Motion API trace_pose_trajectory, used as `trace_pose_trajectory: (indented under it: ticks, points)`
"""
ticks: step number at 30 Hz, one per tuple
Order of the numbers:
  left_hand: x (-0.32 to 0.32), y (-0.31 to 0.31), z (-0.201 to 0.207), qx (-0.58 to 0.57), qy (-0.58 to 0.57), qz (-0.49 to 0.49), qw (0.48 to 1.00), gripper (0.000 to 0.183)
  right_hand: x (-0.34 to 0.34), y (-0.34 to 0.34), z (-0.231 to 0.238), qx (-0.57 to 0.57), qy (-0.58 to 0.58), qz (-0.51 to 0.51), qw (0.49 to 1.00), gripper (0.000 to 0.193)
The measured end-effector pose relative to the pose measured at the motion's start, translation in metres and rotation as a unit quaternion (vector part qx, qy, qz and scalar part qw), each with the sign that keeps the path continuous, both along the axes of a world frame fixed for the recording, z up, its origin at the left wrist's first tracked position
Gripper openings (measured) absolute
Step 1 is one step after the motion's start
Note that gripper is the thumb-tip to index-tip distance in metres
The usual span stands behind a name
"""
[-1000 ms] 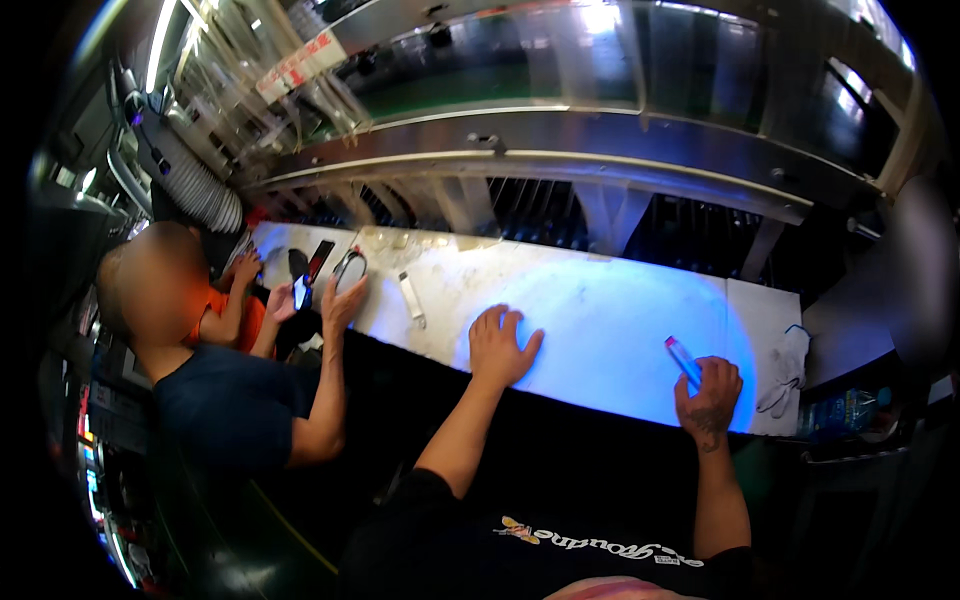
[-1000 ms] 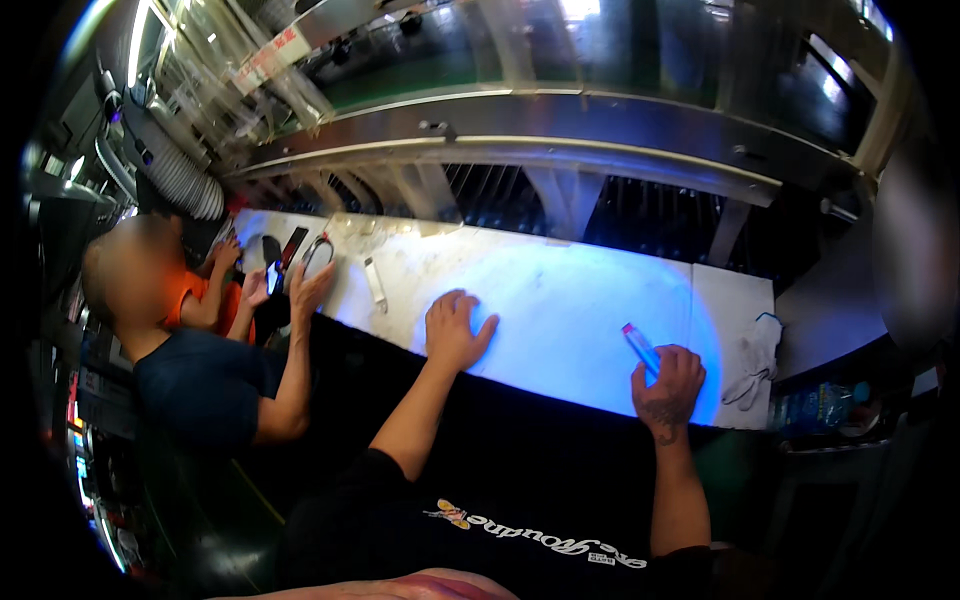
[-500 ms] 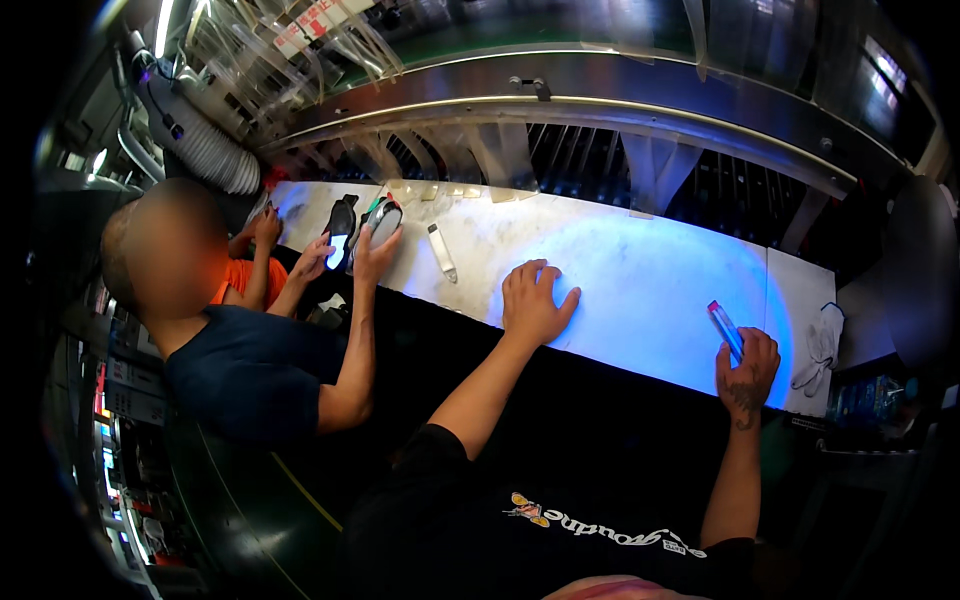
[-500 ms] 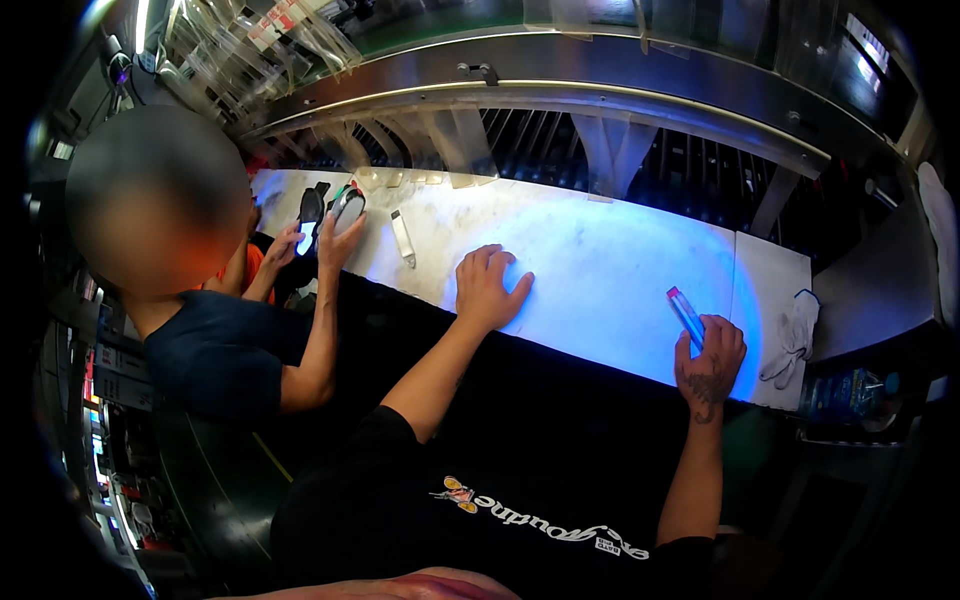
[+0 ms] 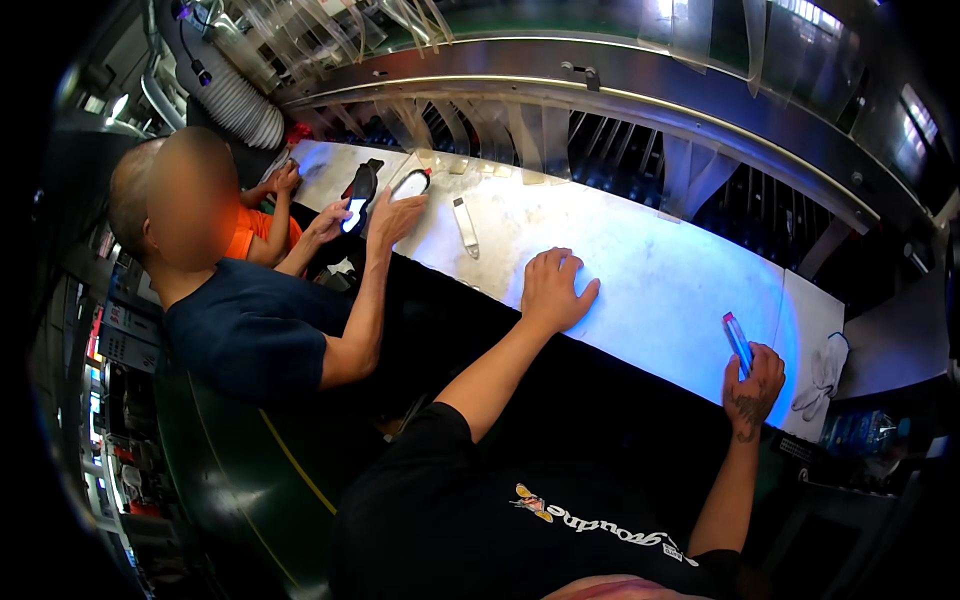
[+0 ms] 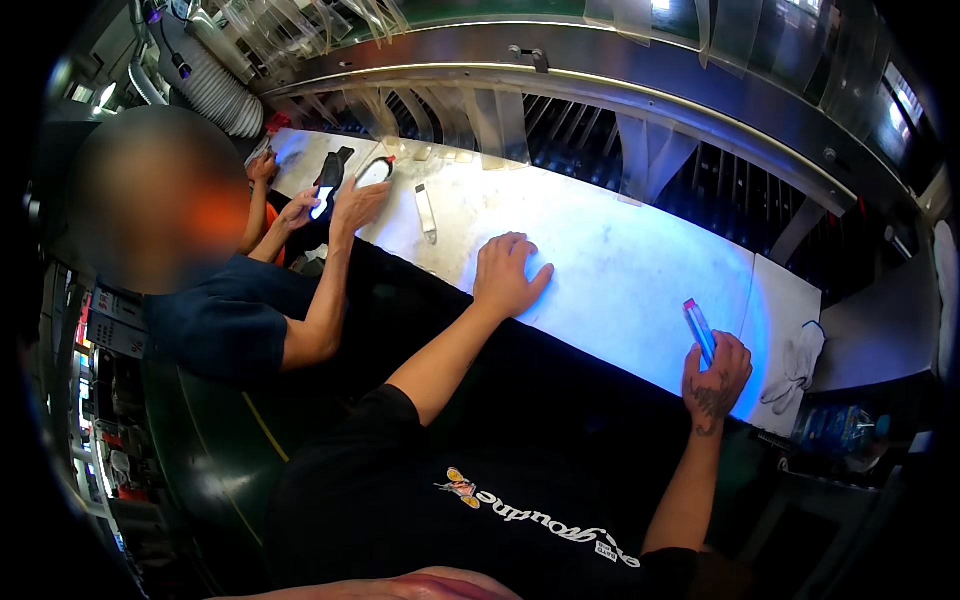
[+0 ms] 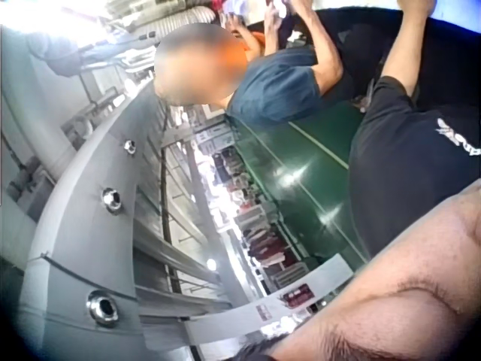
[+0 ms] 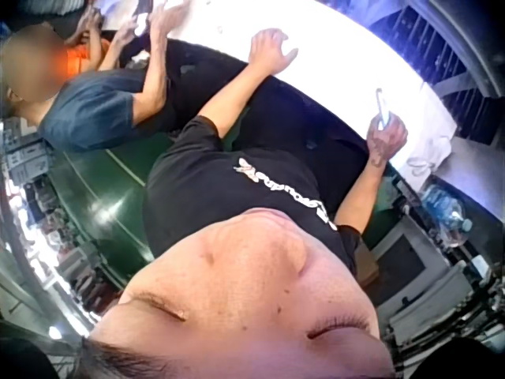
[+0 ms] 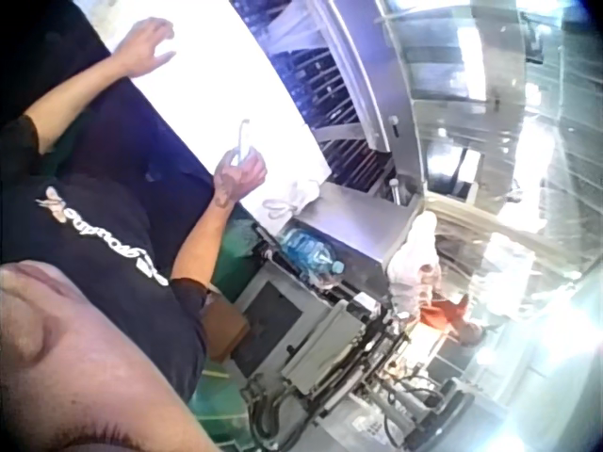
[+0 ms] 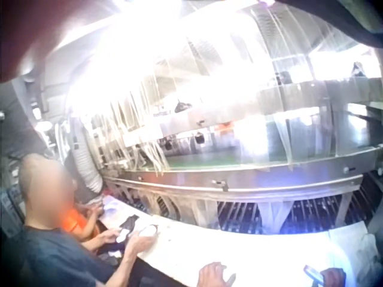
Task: The person assembles a sneaker by inserting a white insole into the shoe and securing the laces. They then use a blue marker to apply a substance to the shoe's surface. The person repeats this process with a second sneaker, handling each shoe individually.
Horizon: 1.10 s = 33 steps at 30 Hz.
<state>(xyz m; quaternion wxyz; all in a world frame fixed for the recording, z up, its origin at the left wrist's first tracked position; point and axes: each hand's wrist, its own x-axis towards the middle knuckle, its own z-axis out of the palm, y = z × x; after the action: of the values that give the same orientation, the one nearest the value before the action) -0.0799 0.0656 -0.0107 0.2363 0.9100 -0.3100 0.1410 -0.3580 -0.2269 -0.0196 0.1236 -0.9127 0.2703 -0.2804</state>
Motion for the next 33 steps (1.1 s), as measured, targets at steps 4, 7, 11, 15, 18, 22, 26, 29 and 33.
trace_pose_trajectory:
  ticks: [4,7,11,15,18,22,26,29,33]
  points:
    - [0.0,-0.005,0.0,-0.005,0.003,-0.007,1.0,0.042,-0.003,-0.002,-0.004,-0.008,-0.005,-0.004,1.0,0.037]
    - [0.003,-0.005,-0.007,-0.008,-0.022,-0.008,1.0,0.042,-0.003,-0.001,-0.001,-0.008,-0.016,-0.012,1.0,0.035]
    - [0.007,-0.001,-0.014,-0.015,-0.022,-0.014,1.0,0.041,0.001,0.0,0.004,-0.015,-0.052,0.006,0.999,0.032]
    - [0.004,-0.003,-0.009,-0.01,-0.003,-0.011,1.0,0.038,-0.002,0.001,0.011,-0.014,-0.04,-0.002,0.999,0.033]
    - [0.003,-0.005,-0.008,-0.002,-0.008,-0.016,1.0,0.038,-0.004,0.001,0.012,-0.007,-0.034,-0.011,0.999,0.033]
    - [0.004,-0.004,-0.01,0.002,-0.009,-0.014,1.0,0.039,-0.005,0.002,0.012,0.0,-0.032,-0.01,0.999,0.032]
    - [0.004,-0.002,-0.011,-0.005,-0.019,-0.018,1.0,0.04,-0.003,0.004,0.013,-0.005,-0.034,-0.012,0.999,0.031]
    - [0.004,-0.003,-0.011,-0.003,-0.021,-0.019,1.0,0.039,-0.003,0.004,0.013,-0.005,-0.027,-0.017,0.999,0.03]
    - [0.005,-0.002,-0.011,-0.005,-0.026,-0.018,0.999,0.039,-0.002,0.004,0.013,-0.009,-0.034,-0.014,0.999,0.031]
